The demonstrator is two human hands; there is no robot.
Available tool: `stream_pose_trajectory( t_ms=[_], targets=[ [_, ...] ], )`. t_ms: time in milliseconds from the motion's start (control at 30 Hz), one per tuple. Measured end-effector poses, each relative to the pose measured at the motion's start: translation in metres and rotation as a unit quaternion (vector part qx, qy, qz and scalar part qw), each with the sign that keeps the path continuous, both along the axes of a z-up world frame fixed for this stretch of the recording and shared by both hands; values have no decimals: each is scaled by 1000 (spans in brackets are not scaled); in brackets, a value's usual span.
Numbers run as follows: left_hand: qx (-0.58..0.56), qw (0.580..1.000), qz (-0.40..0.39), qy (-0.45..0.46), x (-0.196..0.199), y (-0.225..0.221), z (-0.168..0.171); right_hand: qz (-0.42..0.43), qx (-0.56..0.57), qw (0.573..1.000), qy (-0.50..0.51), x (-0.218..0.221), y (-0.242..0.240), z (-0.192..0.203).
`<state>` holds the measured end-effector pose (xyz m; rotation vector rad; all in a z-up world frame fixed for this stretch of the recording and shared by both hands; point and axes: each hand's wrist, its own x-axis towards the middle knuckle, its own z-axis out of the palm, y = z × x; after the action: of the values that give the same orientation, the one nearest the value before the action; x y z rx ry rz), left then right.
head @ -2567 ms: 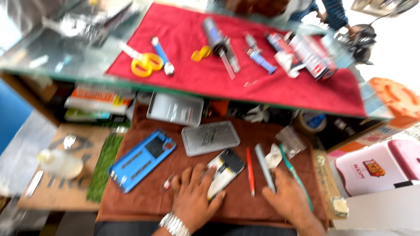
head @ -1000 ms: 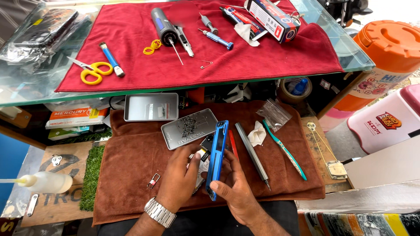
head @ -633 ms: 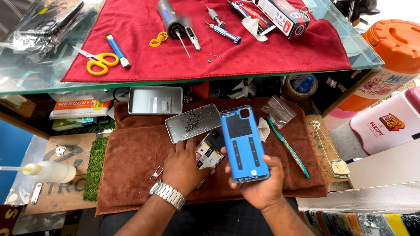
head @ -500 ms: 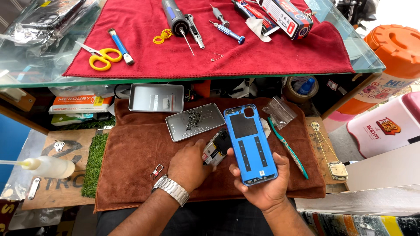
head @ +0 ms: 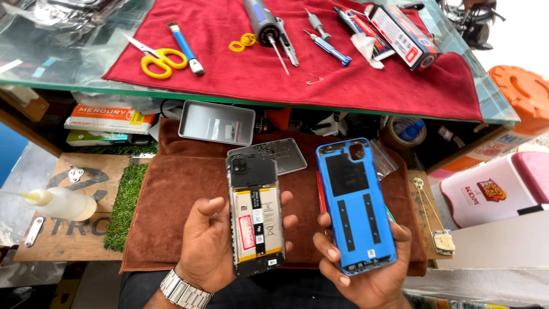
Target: The person disassembles a mobile phone using a precision screwdriver, removes the internal battery and components, cleans the phone body with a brush, and then reassembles the device and powers it on.
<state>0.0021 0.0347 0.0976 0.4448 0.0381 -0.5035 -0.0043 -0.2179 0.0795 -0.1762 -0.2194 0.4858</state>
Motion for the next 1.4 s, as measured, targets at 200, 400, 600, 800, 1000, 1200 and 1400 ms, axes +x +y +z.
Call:
stream_pose_trajectory(
  t_ms=[200, 400, 600, 800, 1000, 1200, 1400],
  targets=[
    [100, 991, 58, -73, -4, -16, 24, -98, -227, 967, -63, -4, -1, 33],
    [122, 989, 79, -43, 0, -22, 43, -167, -548, 810, -123, 6, -9, 13],
    [73, 987, 81, -118, -1, -23, 45, -135, -548, 802, -197, 9, -2, 1],
    [75, 988, 78, -109, 2, -23, 40, -139, -578, 775, -214, 9, 17, -1],
    [144, 982, 91, -86, 3, -28, 33, -119, -611, 738, -259, -2, 26, 3],
    [292, 934, 189, -84, 5, -42, 6, -170, -833, 423, -313, -18, 27, -20],
    [227, 948, 204, -85, 24, -34, -35, -85, -697, 698, -144, 7, 51, -60]
  ],
)
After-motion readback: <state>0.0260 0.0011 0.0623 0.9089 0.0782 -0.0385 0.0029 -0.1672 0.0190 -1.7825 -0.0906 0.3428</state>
